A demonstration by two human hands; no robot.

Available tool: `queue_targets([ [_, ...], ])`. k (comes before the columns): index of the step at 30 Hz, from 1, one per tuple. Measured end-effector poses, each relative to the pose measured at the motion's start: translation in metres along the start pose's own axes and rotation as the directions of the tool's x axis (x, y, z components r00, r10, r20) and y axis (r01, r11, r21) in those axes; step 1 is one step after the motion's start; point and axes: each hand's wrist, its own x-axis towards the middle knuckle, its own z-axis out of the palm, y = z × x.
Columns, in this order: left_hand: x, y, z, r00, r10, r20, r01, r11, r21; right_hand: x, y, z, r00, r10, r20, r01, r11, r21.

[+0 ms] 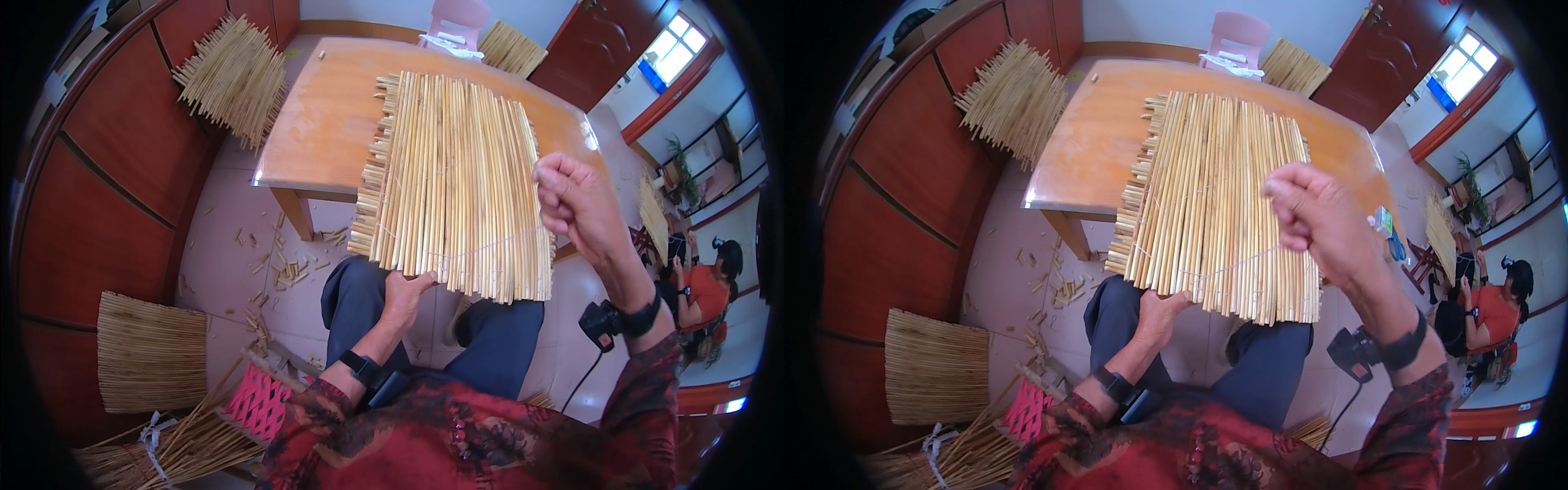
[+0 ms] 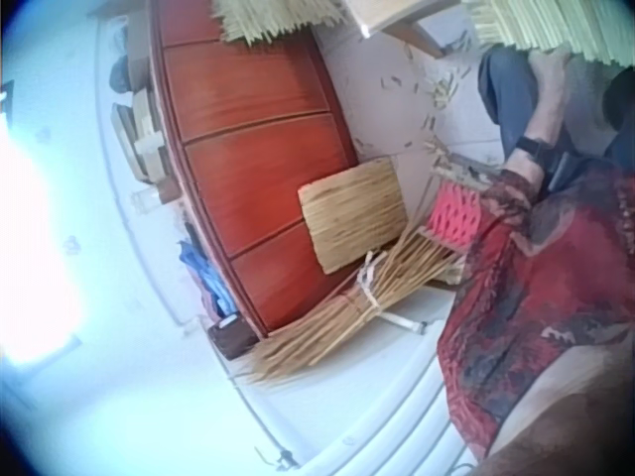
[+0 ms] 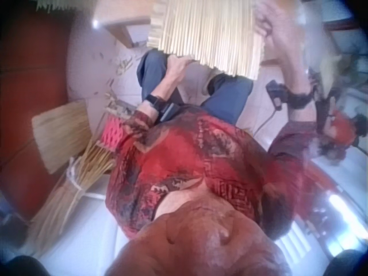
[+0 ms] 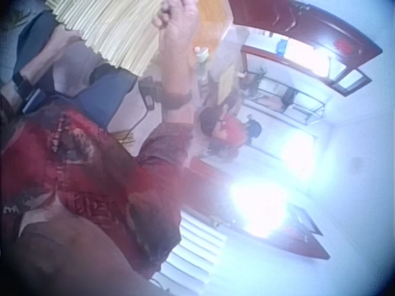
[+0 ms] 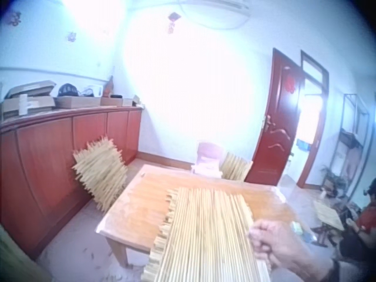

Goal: The person weaves a mat by threading a string through bamboo reeds, using scissors to cut the string and a needle to guide it.

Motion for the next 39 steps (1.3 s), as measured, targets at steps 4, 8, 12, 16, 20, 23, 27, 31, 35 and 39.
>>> queue_targets([
  [4,-0.002,0.002,0.005,0.989,-0.026,0.142,0.057,0.975,-0.215,0.028,0.068,-0.072,0.935,-0.024,-0.355,0.020,1.000,-0.013],
  [8,0.000,-0.001,-0.002,0.974,0.005,0.225,0.079,0.928,-0.364,0.042,0.111,-0.108,0.892,-0.201,-0.404,-0.024,0.874,-0.486],
  [12,-0.004,0.004,-0.002,0.983,-0.028,0.183,0.089,0.938,-0.334,0.029,0.110,-0.049,0.893,-0.450,-0.006,0.109,0.230,-0.967],
  [16,-0.001,0.000,0.011,0.982,-0.029,0.188,0.088,0.947,-0.311,0.006,0.141,0.015,0.766,-0.394,0.509,0.580,0.080,-0.811],
  [20,0.001,-0.002,0.007,0.986,-0.033,0.166,0.078,0.957,-0.278,0.008,0.154,0.029,0.820,-0.304,0.485,0.517,0.028,-0.855],
  [23,0.004,-0.007,0.006,0.993,-0.013,0.119,0.045,0.963,-0.266,0.009,0.153,0.031,0.822,-0.248,0.513,0.509,-0.086,-0.856],
  [27,0.002,-0.005,0.011,0.996,-0.010,0.091,0.035,0.962,-0.272,0.003,0.152,0.021,0.949,-0.108,0.295,0.313,0.419,-0.852],
  [31,0.005,-0.010,0.006,0.995,0.003,0.097,0.023,0.965,-0.260,-0.005,0.139,0.021,0.856,0.418,0.306,-0.292,0.877,-0.381],
  [35,0.005,-0.006,0.008,0.982,-0.041,0.186,0.093,0.955,-0.281,-0.014,0.137,0.020,0.795,0.505,0.337,-0.417,0.858,-0.300],
  [39,0.003,-0.008,0.011,0.973,-0.086,0.215,0.146,0.949,-0.281,-0.020,0.128,0.019,0.825,0.418,0.381,-0.243,0.870,-0.428],
])
